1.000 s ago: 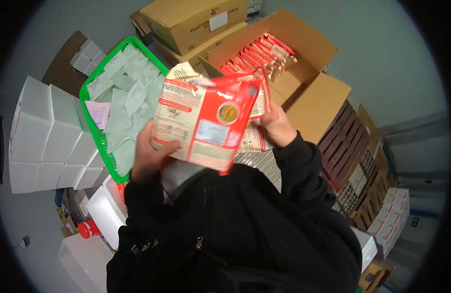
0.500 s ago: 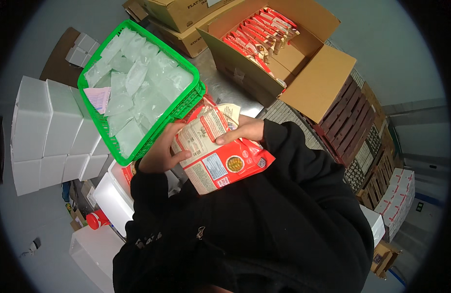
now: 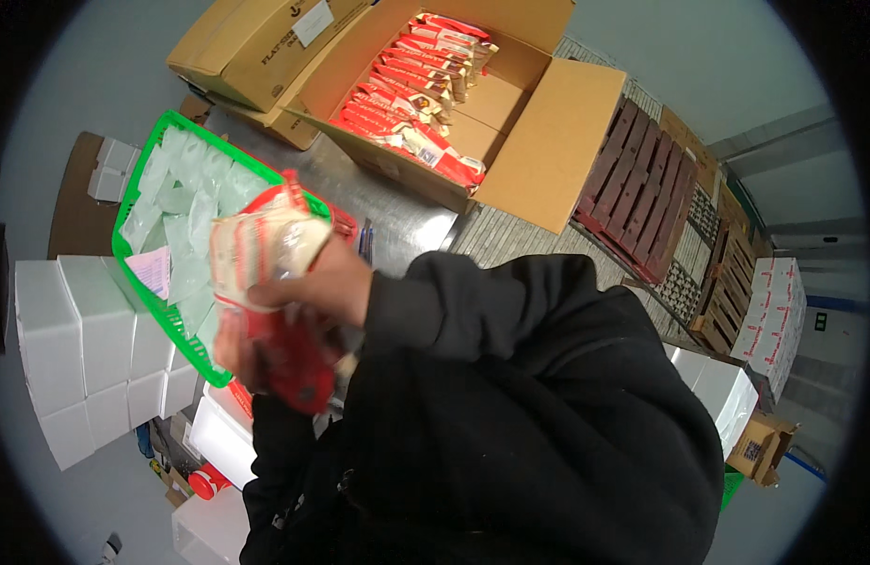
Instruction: Packing instant food pouches and ice packs into styrofoam shipping containers.
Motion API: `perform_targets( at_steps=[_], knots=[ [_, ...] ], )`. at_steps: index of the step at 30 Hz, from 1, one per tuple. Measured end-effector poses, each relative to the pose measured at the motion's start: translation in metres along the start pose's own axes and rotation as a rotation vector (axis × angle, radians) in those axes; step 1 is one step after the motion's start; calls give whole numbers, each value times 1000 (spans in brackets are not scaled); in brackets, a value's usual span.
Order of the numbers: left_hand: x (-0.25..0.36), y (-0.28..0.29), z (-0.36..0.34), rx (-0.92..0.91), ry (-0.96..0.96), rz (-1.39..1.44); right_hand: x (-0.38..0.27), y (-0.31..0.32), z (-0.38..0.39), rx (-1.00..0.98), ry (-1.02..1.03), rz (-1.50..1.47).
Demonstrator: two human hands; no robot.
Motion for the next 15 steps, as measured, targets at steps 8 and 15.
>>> perform_targets(
  at_steps=[8,15],
  knots=[
    [-54,73,-13,691,850,-192,-161,90,46,411,900,504],
    [-6,119,-8,8,500,-939,-27,362,-140,879,199,1499]
  ],
)
Point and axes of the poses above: each hand's wrist, its own z-axis away from the middle knuckle, its own y-axis out of the back of the hand, x = y × z, the point moved 9 cm from there along -z, towards the middle knuckle, and after that the axes turned 13 degrees about -y, right-handed, at the moved point
